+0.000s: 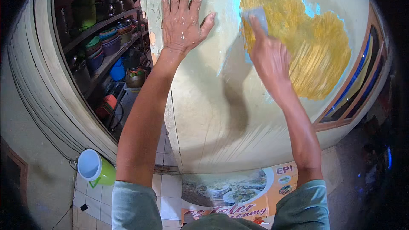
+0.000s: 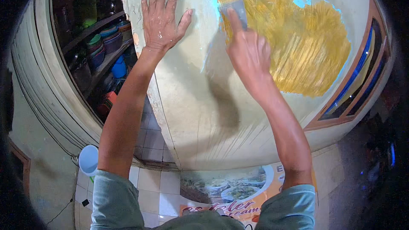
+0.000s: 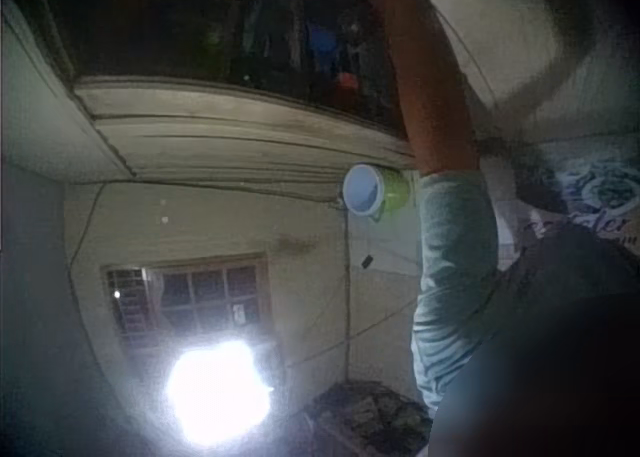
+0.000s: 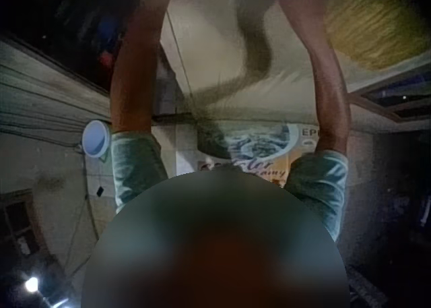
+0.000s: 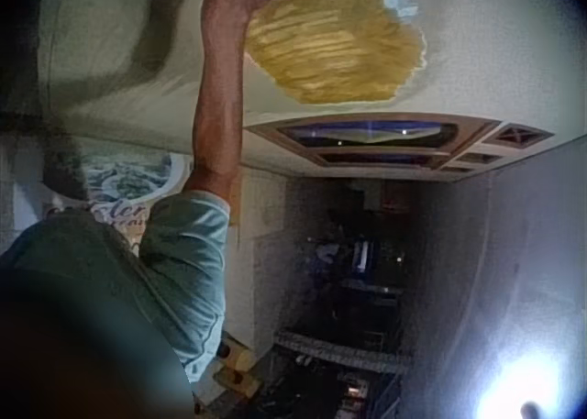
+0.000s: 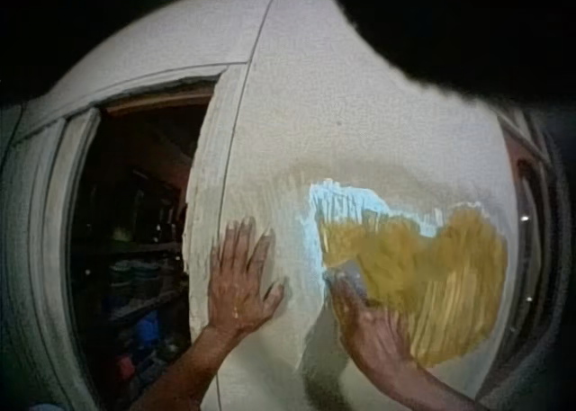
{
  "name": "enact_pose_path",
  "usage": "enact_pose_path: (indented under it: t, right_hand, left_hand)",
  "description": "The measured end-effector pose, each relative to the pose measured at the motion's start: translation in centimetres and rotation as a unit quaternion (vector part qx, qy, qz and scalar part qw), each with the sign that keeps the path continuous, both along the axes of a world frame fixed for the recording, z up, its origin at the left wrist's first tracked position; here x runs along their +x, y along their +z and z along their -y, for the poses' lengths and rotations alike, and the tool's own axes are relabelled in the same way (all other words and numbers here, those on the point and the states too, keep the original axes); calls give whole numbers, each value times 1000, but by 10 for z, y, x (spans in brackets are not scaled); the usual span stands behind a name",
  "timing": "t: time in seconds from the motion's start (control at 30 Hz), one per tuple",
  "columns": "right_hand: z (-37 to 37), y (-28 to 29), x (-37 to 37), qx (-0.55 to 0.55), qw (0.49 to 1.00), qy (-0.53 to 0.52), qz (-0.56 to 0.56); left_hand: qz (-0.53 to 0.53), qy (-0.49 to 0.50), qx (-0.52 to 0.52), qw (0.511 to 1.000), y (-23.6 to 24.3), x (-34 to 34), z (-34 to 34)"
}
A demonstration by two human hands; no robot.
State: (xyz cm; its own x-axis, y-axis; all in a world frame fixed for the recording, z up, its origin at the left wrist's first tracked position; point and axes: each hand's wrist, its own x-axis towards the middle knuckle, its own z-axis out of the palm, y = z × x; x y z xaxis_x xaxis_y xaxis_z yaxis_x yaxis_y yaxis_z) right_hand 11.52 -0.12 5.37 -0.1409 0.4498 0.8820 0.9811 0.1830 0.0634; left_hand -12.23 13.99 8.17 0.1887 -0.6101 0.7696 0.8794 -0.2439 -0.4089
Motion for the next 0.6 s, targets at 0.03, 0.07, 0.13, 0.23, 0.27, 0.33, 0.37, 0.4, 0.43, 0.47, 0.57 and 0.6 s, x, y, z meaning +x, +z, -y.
enact_pose_path:
  t: [0.03, 0.07, 0.13, 0.23, 0.27, 0.33, 0.37, 0.4, 0.43, 0.47, 0.57, 0.6]
  right_hand:
    - [3, -16, 36, -3, 999, -35, 5]
    - [7, -25, 31, -19, 1000, -8, -7]
    - [11, -18, 22, -33, 999, 11, -18]
    - [8, 16, -1, -12, 999, 30, -25]
    - [5, 24, -4, -14, 999, 27, -26]
    - [0, 33, -10, 56, 998, 18, -7]
    - [3, 25, -9, 37, 999, 18, -13]
    - [5, 8, -3, 36, 999, 20, -13]
    - [5, -14, 9, 17, 1000, 14, -5]
    - [4, -32, 17, -3, 1000, 8, 3]
    - [7, -53, 24, 8, 999, 26, -28]
    - [2, -48, 24, 10, 999, 26, -28]
  left_hand:
    - [10, -5, -349, 937, -15, 40, 61]
    - [15, 12, -343, 939, -13, 27, 68]
    - [26, 11, -268, 963, -14, 22, 61]
    - [26, 11, -269, 963, -16, 20, 59]
    - [24, 10, -274, 962, -17, 20, 60]
    - [19, 8, -270, 963, -15, 19, 58]
    - [17, 9, -267, 963, -15, 17, 57]
    - [15, 10, -264, 964, -16, 15, 57]
    - [18, 5, -272, 962, -17, 17, 59]
    - [20, 5, -272, 962, -16, 17, 59]
    - [22, 6, -263, 965, -16, 21, 59]
    - [22, 5, -262, 965, -15, 21, 59]
